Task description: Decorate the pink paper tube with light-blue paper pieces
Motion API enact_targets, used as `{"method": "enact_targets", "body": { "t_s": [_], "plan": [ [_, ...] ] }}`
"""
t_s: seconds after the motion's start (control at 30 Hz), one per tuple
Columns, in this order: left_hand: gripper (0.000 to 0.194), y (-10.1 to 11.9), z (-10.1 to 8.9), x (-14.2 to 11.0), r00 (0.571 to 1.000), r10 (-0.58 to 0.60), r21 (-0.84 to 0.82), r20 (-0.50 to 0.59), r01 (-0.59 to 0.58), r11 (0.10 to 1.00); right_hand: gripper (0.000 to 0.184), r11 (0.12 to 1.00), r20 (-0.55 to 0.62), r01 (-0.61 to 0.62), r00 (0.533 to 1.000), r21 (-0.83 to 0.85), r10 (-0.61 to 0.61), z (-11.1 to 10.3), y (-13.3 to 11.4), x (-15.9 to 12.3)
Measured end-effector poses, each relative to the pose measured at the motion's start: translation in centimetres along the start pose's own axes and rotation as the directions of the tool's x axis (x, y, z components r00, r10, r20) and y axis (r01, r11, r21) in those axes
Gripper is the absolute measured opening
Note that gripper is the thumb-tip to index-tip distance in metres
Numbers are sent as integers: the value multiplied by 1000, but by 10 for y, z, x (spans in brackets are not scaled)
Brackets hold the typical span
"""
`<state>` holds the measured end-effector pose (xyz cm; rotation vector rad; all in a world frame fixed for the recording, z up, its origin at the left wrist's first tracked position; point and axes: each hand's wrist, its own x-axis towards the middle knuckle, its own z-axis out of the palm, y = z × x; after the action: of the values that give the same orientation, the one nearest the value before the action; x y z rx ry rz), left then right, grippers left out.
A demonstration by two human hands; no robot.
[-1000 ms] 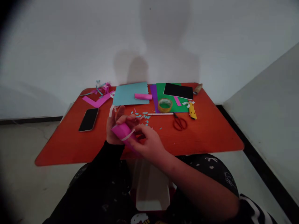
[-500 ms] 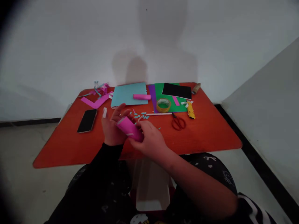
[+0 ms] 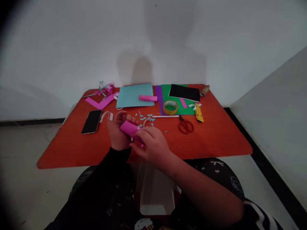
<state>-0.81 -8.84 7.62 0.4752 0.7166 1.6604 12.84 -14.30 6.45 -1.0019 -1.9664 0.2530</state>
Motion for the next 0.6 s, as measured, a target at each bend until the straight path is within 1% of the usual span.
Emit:
{"method": "enact_targets", "body": {
  "t_s": [0.13, 0.2, 0.27, 0.37, 0.43, 0.6],
  "plan": [
    [45, -1, 2, -2, 1000, 2, 14, -8, -1, 1000, 1, 998, 14, -35, 999, 50, 34, -1, -1, 4],
    [45, -1, 3, -3, 1000, 3, 13, -8, -3, 1000, 6, 993, 30, -70, 997, 97, 68, -1, 0, 4],
    [45, -1, 4, -4, 1000, 8, 6, 4, -8, 1000, 6, 978, 33, -131, 991, 162, 128, -1, 3, 6],
    [45, -1, 4, -5, 999, 18, 12, 27, -18, 1000, 7, 932, 38, -252, 967, 262, 251, 0, 5, 8],
    [44, -2, 4, -5, 999, 18, 32, 36, -20, 999, 9, 895, 62, -325, 945, 304, 322, 1, 5, 10],
    [45, -3, 3, -8, 997, 57, 92, 57, -62, 994, 14, 840, 131, -427, 904, 336, 407, 0, 3, 13]
  ]
}}
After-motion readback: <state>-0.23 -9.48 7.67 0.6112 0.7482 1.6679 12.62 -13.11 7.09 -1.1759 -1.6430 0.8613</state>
